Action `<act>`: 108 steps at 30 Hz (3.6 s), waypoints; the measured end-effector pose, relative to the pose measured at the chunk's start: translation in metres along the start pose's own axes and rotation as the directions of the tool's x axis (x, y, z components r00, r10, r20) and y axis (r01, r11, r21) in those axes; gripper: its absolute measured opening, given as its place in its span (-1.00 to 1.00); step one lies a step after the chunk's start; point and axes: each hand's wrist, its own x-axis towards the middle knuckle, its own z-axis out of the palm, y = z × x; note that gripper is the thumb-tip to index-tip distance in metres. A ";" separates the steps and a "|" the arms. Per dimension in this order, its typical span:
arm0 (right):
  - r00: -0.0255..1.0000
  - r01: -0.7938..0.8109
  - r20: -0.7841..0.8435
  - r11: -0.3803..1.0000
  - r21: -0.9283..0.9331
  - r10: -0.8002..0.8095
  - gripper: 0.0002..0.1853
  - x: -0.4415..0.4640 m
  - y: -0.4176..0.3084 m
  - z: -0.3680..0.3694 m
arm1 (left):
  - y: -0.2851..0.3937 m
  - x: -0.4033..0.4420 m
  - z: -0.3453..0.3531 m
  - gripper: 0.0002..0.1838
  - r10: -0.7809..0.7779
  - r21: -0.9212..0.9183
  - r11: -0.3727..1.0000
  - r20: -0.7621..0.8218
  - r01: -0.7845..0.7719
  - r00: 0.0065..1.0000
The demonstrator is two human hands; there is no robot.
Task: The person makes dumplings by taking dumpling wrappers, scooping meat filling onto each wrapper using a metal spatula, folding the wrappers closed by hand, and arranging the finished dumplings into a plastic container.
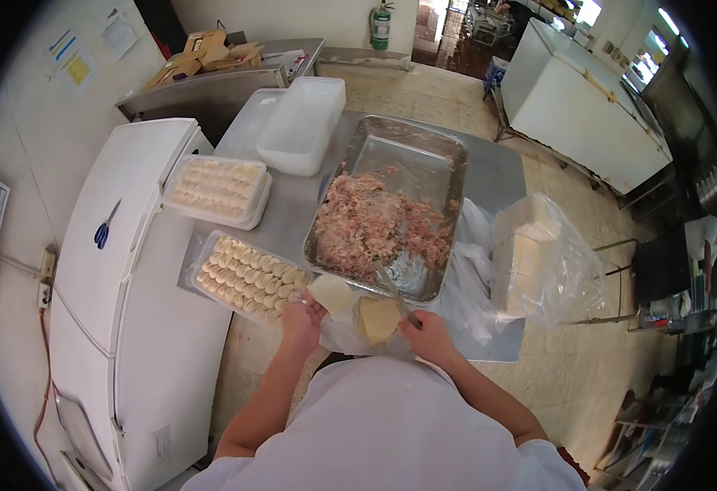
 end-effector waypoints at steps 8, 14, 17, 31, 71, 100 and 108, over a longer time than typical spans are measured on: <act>0.971 0.218 0.107 0.610 -0.762 -0.214 -0.70 0.029 -0.059 -0.045 | 0.050 -0.005 0.032 -0.54 -0.093 -0.148 0.985 -0.001 0.092 0.996; 0.935 0.355 0.310 0.420 -0.835 -0.174 -0.73 0.058 -0.054 -0.030 | 0.053 -0.008 0.044 -0.52 -0.198 -0.262 0.938 0.140 0.229 0.970; 0.918 0.394 0.371 0.394 -0.830 -0.137 -0.73 0.056 -0.066 -0.046 | 0.053 -0.007 0.037 -0.53 -0.174 -0.290 0.928 0.222 0.235 0.959; 0.975 0.174 0.220 0.516 -0.839 0.029 -0.73 0.056 -0.072 -0.054 | 0.073 -0.004 0.023 -0.51 -0.165 -0.356 0.894 0.305 0.273 0.938; 0.829 0.421 0.026 0.593 -0.686 -0.559 -0.42 0.014 -0.091 -0.008 | 0.051 0.048 0.084 -0.57 -0.118 -0.296 0.947 0.029 0.122 0.993; 0.869 0.490 0.223 0.708 -0.509 -0.441 -0.67 0.007 -0.128 -0.050 | 0.125 0.007 0.096 -0.67 -0.048 0.827 0.227 0.537 -0.515 0.842; 0.967 0.191 0.150 0.977 0.099 -0.204 -0.75 0.018 -0.113 -0.008 | 0.104 -0.011 0.091 -0.63 -0.103 0.783 0.571 0.367 -0.247 0.925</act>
